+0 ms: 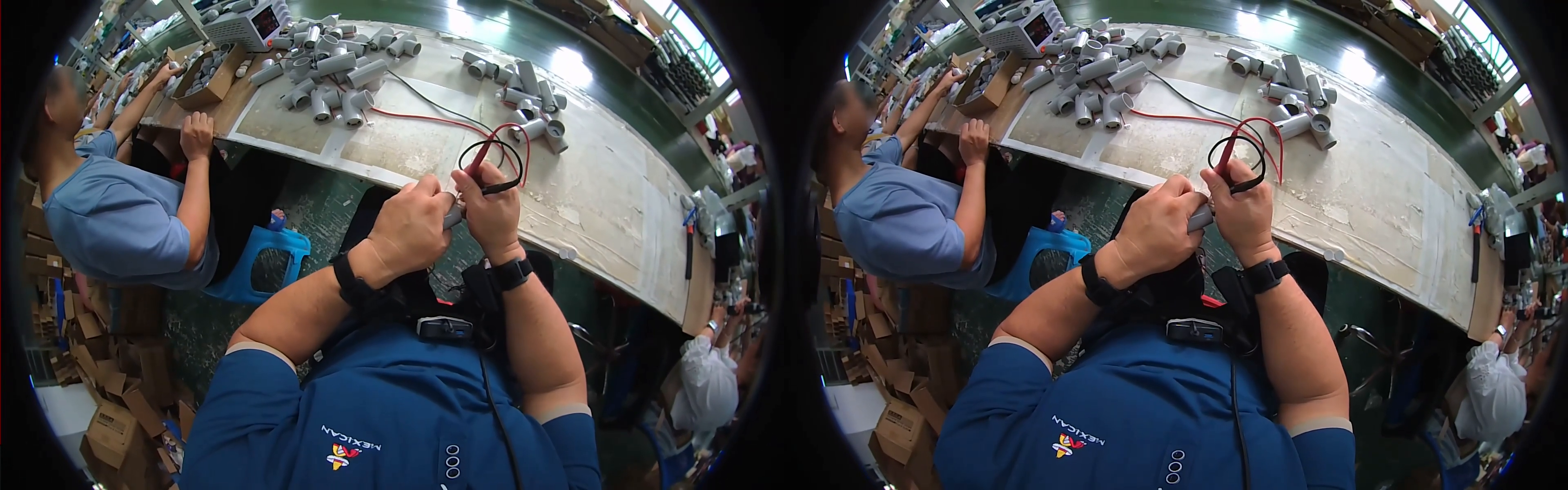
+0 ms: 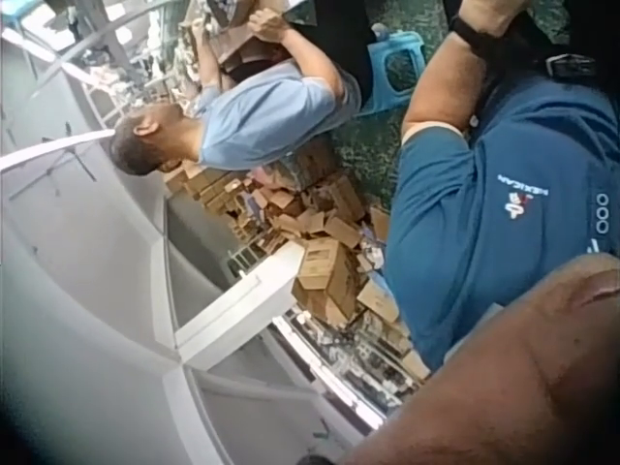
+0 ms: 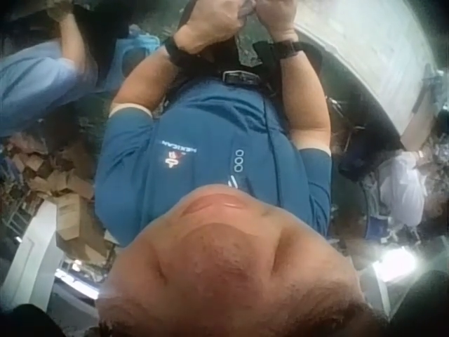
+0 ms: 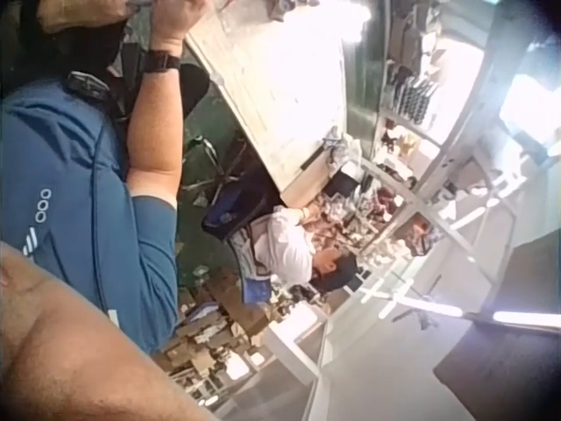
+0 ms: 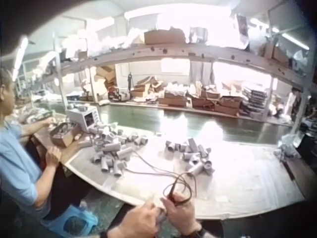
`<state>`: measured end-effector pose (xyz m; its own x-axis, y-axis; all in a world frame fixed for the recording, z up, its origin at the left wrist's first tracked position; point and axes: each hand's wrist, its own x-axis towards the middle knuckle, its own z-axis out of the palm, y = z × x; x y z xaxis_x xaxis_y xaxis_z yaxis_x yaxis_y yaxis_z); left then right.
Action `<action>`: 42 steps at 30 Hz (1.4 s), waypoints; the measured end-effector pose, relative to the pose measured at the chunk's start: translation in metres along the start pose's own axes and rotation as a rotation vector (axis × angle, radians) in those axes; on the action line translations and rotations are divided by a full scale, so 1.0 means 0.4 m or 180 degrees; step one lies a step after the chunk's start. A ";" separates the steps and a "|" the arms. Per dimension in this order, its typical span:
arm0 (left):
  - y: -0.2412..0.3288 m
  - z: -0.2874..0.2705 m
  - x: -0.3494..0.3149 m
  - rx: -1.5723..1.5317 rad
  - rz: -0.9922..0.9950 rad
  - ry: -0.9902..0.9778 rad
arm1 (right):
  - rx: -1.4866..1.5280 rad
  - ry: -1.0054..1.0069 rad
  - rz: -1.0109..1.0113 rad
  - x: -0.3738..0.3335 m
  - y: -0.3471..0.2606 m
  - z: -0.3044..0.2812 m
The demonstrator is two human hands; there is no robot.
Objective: Inspecting and testing small mechanical components using a multimeter on a production line.
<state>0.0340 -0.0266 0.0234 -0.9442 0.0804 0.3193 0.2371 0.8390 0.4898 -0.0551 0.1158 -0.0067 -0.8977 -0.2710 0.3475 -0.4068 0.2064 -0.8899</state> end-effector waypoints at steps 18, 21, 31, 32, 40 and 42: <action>-0.903 -0.373 0.056 0.1326 -0.1524 0.2333 | 0.0890 0.0425 0.1049 -0.033 0.034 -0.269; -0.886 -0.317 0.133 0.1845 -0.1721 0.2482 | 0.0920 0.0566 0.1116 -0.057 0.056 -0.291; -0.019 0.058 0.508 -0.0046 0.1479 0.0248 | 0.0627 0.0649 0.0264 -0.058 0.142 -0.296; 0.014 0.132 0.549 0.0026 0.1866 0.0224 | 0.0672 0.0653 0.0379 -0.059 0.140 -0.277; 0.003 0.292 0.671 0.0288 0.1269 -0.0241 | 0.0148 0.0757 -0.0139 -0.067 0.090 -0.291; 0.025 0.319 0.667 0.0163 0.1227 -0.0201 | 0.0159 0.0790 -0.0127 -0.078 0.093 -0.299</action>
<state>-0.2447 0.0718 0.0101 -0.8007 0.4265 0.4207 0.5669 0.7664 0.3020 -0.0625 0.2442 -0.0152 -0.8977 -0.0377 0.4390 -0.4393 0.1518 -0.8854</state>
